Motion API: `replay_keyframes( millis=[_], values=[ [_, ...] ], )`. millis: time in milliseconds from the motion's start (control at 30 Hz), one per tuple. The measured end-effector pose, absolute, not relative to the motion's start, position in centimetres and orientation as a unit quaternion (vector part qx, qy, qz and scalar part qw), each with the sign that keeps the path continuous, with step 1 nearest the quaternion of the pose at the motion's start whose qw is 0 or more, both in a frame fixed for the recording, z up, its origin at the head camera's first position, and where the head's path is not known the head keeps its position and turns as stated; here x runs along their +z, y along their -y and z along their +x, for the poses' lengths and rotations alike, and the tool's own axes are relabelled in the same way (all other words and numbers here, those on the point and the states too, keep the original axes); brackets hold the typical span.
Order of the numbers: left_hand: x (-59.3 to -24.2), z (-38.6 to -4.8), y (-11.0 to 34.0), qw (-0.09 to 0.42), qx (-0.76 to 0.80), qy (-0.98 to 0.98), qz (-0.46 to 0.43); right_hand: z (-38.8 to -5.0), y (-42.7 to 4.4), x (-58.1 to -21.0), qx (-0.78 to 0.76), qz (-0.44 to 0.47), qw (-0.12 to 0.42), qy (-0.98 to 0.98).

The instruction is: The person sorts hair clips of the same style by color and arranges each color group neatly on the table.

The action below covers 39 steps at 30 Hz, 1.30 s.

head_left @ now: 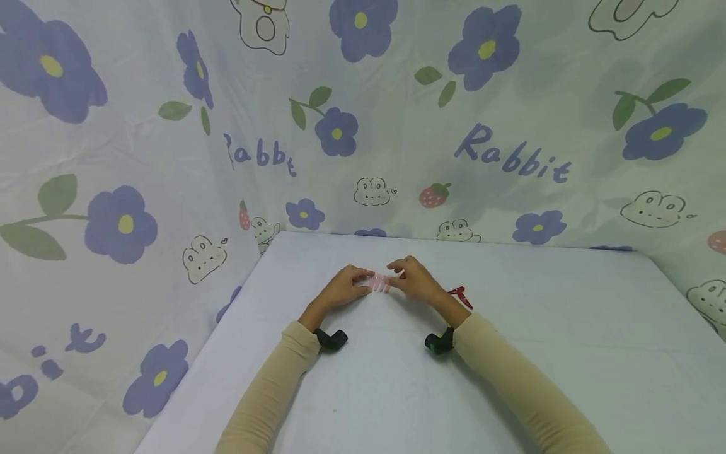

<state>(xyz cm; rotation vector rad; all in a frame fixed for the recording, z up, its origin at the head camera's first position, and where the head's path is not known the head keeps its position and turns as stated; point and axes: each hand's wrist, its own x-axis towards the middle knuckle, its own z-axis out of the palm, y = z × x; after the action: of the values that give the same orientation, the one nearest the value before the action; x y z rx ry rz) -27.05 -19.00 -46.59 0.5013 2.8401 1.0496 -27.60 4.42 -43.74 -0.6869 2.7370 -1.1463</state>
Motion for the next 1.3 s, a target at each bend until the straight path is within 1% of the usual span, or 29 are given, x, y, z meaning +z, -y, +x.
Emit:
replay_keyframes(
  millis=[300,500,667,933,1300],
  values=[
    [-46.5,-26.9,19.0,0.031,0.342,-0.925,0.161,-26.8,-6.2,-41.2,-0.373,-0.242,0.021,-0.895],
    [-46.3,-26.7,18.9,0.027,0.339,-0.926,0.166,-26.1,-8.3,-40.4,-0.373,-0.232,0.009,-0.898],
    [-46.3,-26.8,18.9,0.026,0.341,-0.923,0.177,-25.3,-10.1,-40.0,-0.382,-0.209,0.01,-0.9],
    [-46.3,-27.0,19.2,0.035,0.345,-0.921,0.178,-24.0,-13.3,-40.2,-0.408,-0.19,0.013,-0.893],
    [-46.2,-27.0,19.2,0.047,0.358,-0.916,0.174,-22.5,-17.1,-41.6,-0.409,-0.13,0.014,-0.903]
  ],
)
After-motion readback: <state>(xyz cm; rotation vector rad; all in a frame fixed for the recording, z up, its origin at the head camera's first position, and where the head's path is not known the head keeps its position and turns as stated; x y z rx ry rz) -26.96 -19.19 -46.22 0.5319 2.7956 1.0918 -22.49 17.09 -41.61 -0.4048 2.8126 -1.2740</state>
